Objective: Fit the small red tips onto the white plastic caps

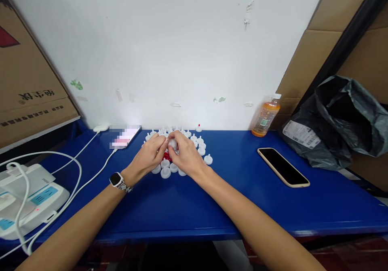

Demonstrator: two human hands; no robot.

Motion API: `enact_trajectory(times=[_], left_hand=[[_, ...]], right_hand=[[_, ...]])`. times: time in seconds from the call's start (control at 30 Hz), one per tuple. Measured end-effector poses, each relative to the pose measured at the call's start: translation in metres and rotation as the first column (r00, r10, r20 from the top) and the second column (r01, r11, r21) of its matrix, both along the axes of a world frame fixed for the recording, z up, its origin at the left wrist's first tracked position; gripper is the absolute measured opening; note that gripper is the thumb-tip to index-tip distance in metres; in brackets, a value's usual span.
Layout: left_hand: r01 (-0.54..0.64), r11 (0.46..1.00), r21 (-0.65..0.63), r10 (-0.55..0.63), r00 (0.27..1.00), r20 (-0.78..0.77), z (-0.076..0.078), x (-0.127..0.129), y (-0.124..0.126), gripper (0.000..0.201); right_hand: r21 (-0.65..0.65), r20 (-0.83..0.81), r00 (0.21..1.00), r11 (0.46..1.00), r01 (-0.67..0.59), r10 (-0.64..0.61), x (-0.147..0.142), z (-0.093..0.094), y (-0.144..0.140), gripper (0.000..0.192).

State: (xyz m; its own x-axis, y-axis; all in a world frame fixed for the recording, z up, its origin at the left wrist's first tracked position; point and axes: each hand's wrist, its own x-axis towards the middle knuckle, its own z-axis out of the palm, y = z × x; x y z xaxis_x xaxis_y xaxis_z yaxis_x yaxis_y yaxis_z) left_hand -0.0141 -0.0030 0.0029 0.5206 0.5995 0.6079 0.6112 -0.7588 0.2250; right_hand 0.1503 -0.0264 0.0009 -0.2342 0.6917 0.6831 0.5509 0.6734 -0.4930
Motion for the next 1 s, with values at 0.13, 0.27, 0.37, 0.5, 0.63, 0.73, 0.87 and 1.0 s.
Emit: enact_trajectory(times=[0.13, 0.27, 0.37, 0.5, 0.63, 0.73, 0.87, 1.0], left_hand=[[-0.105, 0.979, -0.176, 0.168, 0.906, 0.389, 0.004, -0.002, 0.0, 0.043], [-0.111, 0.954, -0.28, 0.228, 0.873, 0.431, 0.011, -0.028, 0.012, 0.048], [-0.048, 0.967, -0.251, 0.073, 0.993, 0.091, 0.006, -0.04, 0.021, 0.043], [-0.076, 0.943, -0.324, 0.026, 0.988, -0.155, -0.005, -0.038, 0.021, 0.038], [-0.075, 0.946, -0.317, 0.026, 0.987, -0.156, -0.009, -0.033, 0.017, 0.042], [-0.049, 0.951, -0.304, 0.01, 0.992, -0.129, -0.009, -0.03, 0.016, 0.042], [-0.012, 0.966, -0.257, -0.018, 0.993, -0.114, -0.009, -0.021, 0.013, 0.039], [0.015, 0.977, -0.211, -0.034, 0.996, -0.085, -0.009, -0.013, 0.008, 0.038]], right_hand=[[0.055, 0.028, 0.991, 0.99, 0.131, -0.133, 0.015, -0.002, 0.011, 0.022], [-0.037, -0.067, 0.932, 0.934, 0.356, -0.357, 0.046, -0.002, 0.028, 0.015], [-0.126, -0.107, 0.913, 0.916, 0.381, -0.394, 0.059, -0.006, 0.039, 0.017], [-0.144, 0.037, 0.901, 0.89, 0.432, -0.431, 0.06, -0.012, 0.056, 0.018], [-0.228, 0.231, 0.902, 0.88, 0.416, -0.366, 0.057, -0.01, 0.075, 0.02], [-0.205, 0.392, 0.864, 0.885, 0.417, -0.316, 0.05, -0.005, 0.087, 0.017], [-0.263, 0.52, 0.819, 0.867, 0.423, -0.241, 0.036, -0.002, 0.095, 0.011], [-0.356, 0.479, 0.851, 0.838, 0.413, -0.216, 0.025, -0.003, 0.097, 0.012]])
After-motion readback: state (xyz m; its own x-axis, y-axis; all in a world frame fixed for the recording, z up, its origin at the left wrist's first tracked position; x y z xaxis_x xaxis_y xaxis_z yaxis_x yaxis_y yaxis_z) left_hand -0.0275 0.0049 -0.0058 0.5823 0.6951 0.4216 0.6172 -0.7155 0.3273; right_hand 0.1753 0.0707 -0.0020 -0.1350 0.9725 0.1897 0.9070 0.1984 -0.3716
